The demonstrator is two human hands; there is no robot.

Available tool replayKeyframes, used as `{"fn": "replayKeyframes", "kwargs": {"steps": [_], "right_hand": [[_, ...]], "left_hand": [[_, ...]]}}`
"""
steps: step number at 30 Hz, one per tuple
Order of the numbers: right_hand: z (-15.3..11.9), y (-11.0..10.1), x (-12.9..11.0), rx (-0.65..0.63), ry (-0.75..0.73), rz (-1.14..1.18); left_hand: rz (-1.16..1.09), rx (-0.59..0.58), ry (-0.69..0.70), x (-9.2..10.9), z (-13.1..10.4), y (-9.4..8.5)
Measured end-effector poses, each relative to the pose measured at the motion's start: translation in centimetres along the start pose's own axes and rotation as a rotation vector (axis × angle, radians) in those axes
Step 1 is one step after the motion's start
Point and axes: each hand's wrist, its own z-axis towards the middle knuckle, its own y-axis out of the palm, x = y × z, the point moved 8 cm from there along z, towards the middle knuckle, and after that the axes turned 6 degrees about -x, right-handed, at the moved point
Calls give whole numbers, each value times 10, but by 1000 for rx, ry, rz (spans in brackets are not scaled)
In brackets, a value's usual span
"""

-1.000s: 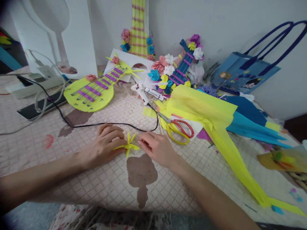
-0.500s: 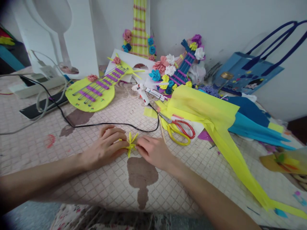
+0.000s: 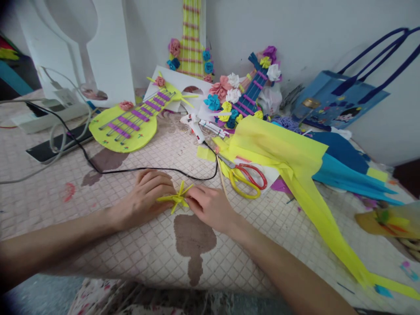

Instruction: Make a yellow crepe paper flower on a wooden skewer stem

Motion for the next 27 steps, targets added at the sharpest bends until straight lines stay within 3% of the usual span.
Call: {"fn": "replayKeyframes", "kwargs": {"steps": [5,11,16,20,23,27], "right_hand": [[-2,-11,10,130,69,-1],[0,-4,15,34,122,-42],[2,-2,3,-25,45,142],[0,-12,10,71,103,138],[0,-11,17,72,140,90],[2,0,19,-26,149,39]], "left_hand": [[-43,-34,-87,-13,-1,-2],[-31,-71,-86,-18,0,0],[-9,53,-107,-26,-1,-6],[-41,114,-145,-32,-3,-13],[-107,44,-138,-32,-2,-15],[-114,-124,-46,-24,-1,-10]]}}
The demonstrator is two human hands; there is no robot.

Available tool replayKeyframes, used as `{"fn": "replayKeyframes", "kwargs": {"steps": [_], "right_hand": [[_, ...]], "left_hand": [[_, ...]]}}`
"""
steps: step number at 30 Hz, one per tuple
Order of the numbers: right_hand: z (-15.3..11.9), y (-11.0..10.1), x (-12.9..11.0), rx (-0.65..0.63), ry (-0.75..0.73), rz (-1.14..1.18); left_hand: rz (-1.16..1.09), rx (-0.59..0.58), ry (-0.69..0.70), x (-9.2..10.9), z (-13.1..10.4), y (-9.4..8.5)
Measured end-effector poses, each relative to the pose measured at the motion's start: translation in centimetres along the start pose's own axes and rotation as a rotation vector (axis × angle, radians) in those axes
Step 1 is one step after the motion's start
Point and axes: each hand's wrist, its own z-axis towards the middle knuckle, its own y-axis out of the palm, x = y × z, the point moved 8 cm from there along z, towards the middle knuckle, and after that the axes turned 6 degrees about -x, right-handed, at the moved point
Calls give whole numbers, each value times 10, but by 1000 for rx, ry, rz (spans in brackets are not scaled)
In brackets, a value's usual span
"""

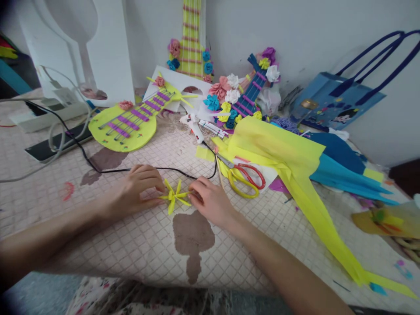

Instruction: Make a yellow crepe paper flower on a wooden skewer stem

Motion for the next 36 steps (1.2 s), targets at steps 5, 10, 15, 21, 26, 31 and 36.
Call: {"fn": "replayKeyframes", "kwargs": {"steps": [5,10,15,21,26,31,36], "right_hand": [[-1,6,-13,-95,-48,53],[-2,1,-17,-57,-82,106],[-2,0,-17,-11,-110,48],[-2,3,-22,-39,-161,-7],[-3,-1,-23,27,-163,10],[-4,-3,-24,74,-129,-24],[-4,-3,-29,97,-141,-11]], "left_hand": [[71,-22,3,-5,1,5],[75,160,-64,-15,-1,-5],[0,134,-40,-6,-1,-10],[83,-94,-11,7,-1,5],[134,-12,-38,-2,-1,3],[82,123,-48,-2,-3,-8],[44,50,-11,18,-2,2]]}}
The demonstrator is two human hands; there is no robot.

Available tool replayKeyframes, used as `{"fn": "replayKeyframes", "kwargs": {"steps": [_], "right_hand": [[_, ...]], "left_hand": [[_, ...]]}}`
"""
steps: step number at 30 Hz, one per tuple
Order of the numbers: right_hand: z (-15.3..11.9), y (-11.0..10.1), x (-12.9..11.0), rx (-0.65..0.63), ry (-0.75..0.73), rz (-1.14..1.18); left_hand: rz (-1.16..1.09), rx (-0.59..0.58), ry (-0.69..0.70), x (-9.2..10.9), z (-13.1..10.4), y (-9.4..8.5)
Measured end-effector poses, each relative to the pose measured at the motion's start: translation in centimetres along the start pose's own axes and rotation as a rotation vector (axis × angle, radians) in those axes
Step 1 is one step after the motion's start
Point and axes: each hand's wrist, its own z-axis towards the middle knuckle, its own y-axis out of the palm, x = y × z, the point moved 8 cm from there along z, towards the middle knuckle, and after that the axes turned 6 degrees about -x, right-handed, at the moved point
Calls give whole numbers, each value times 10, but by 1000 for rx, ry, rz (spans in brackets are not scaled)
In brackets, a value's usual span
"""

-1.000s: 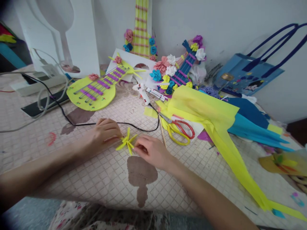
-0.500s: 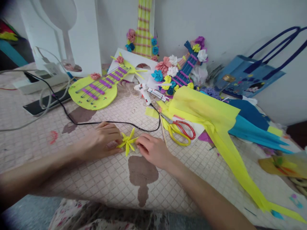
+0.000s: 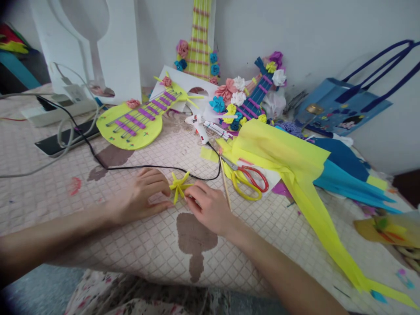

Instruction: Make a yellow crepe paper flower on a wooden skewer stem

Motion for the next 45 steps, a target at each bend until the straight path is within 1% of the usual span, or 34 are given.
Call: {"fn": "replayKeyframes", "kwargs": {"steps": [3,5,8,12,18,23,28,33,38,41,45], "right_hand": [[2,-1,2,24,18,-11],[4,-3,4,45,30,-19],[7,-1,9,49,67,-48],[9,6,16,0,108,-56],[10,9,16,-3,83,-56],[9,5,10,38,60,-18],[9,6,3,29,24,-6],[9,12,-2,-1,8,-81],[10,19,-4,-31,8,-215],[11,22,-4,-44,20,-295],[12,22,-5,-23,17,-351]], "left_hand": [[56,-13,-8,10,1,7],[85,-3,-27,12,1,11],[108,21,-57,11,2,14],[97,22,-61,8,1,15],[122,46,-39,6,0,14],[118,61,-63,3,2,13],[115,71,-62,3,2,12],[126,54,-59,0,3,14],[125,18,-55,-2,3,19],[130,22,-49,-3,3,20],[142,44,-29,-3,3,18]]}}
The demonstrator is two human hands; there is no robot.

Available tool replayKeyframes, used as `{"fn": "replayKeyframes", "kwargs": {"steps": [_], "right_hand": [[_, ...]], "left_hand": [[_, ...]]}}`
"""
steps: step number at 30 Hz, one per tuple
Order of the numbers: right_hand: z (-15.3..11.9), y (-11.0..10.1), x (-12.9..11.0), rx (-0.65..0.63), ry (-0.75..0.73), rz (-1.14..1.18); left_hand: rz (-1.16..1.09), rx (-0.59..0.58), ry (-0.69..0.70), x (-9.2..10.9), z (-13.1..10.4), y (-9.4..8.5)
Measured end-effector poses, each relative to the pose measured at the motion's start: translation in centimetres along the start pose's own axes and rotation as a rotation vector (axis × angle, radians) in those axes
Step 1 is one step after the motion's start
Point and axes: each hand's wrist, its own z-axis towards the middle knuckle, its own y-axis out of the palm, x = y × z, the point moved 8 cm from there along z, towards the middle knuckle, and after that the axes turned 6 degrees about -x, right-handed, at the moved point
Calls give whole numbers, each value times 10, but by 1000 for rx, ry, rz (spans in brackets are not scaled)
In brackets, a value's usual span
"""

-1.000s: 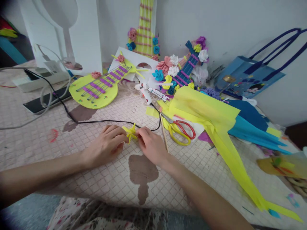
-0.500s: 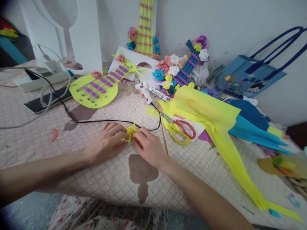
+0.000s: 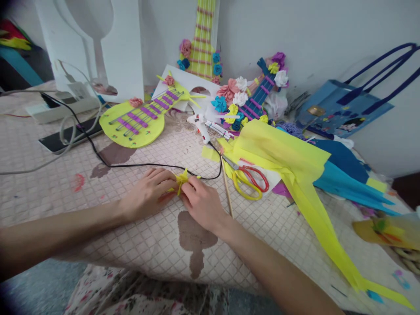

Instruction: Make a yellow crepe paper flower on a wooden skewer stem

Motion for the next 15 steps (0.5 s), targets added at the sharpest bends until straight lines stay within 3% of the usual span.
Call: {"fn": "replayKeyframes", "kwargs": {"steps": [15], "right_hand": [[-1,-3,-5,64,-62,-78]], "left_hand": [[20,35,19,3,2,-4]]}}
